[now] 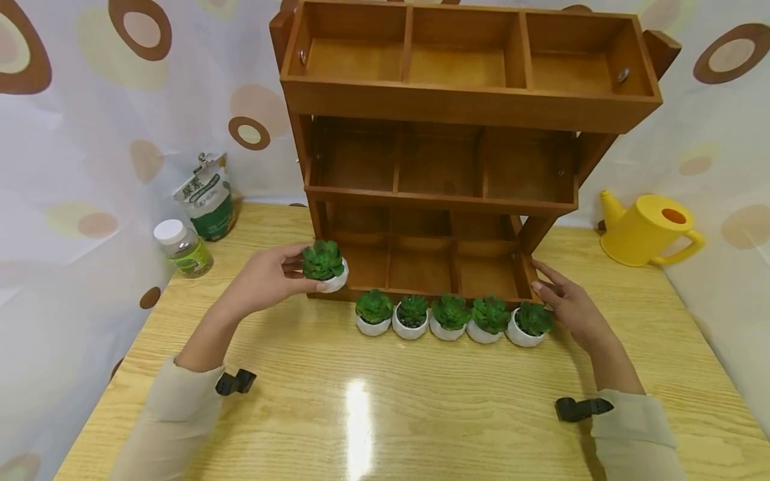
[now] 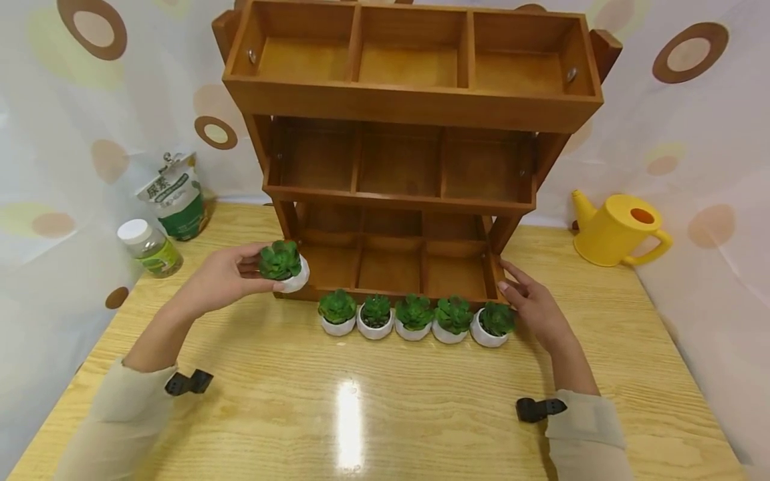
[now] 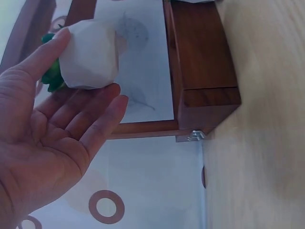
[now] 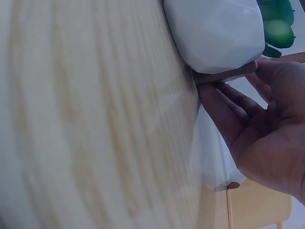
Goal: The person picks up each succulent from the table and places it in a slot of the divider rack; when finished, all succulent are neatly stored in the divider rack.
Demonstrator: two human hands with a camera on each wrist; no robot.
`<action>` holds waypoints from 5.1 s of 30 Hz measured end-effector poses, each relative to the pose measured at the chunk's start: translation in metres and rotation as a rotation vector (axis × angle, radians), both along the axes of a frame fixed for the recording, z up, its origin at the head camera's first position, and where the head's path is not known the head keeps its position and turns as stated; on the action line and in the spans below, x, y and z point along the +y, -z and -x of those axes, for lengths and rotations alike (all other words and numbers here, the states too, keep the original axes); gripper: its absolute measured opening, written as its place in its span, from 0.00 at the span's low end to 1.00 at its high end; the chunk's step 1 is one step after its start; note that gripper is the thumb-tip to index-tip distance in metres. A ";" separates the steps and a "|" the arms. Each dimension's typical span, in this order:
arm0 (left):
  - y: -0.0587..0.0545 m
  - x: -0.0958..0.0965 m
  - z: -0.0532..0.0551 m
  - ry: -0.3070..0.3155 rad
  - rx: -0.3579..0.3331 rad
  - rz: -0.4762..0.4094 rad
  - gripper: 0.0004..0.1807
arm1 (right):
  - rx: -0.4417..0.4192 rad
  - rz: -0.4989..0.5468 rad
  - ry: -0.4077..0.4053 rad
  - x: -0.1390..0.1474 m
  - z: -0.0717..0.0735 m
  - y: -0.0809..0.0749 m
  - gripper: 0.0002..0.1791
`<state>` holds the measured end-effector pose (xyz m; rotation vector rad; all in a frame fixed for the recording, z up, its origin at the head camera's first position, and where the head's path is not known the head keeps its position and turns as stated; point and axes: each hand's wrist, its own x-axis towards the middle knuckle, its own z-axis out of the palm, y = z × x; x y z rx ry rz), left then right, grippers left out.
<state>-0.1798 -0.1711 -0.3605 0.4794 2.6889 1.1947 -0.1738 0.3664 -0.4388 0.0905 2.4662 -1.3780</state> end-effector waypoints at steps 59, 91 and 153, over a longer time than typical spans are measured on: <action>0.052 0.055 0.065 -0.017 -0.019 0.081 0.38 | -0.005 0.017 0.017 0.000 0.000 0.003 0.36; 0.050 0.067 0.055 -0.063 -0.048 0.094 0.41 | -0.012 0.016 0.006 0.000 0.002 0.004 0.35; 0.059 0.023 -0.013 0.200 -0.336 -0.115 0.37 | 0.022 0.005 0.000 0.000 -0.002 0.002 0.36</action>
